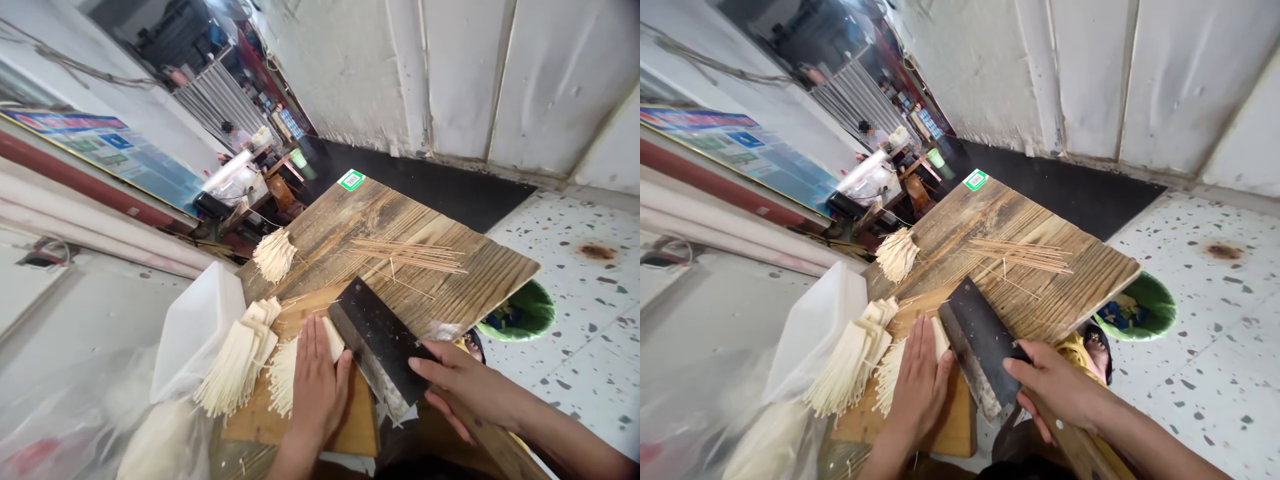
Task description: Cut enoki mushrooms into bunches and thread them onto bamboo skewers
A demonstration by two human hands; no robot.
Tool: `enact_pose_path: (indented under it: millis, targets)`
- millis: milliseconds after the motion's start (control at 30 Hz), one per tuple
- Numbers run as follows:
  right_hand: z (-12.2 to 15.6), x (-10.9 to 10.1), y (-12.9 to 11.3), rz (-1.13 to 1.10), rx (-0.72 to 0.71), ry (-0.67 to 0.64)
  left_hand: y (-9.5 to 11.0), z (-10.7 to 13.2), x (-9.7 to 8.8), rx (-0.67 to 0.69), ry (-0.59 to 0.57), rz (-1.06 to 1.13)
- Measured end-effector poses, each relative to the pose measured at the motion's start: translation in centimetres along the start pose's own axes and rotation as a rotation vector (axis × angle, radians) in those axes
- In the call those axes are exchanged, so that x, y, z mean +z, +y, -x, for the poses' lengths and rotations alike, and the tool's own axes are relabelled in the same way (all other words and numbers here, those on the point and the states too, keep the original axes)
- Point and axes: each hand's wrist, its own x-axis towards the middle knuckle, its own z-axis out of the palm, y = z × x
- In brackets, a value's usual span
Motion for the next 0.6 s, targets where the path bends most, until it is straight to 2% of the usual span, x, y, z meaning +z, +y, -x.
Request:
enact_pose_path:
  millis: [600]
  targets:
    - [0.63,0.27,-0.22,0.026,0.045,0.015,0.13,-0.15,0.48,-0.011,0.005,0.037]
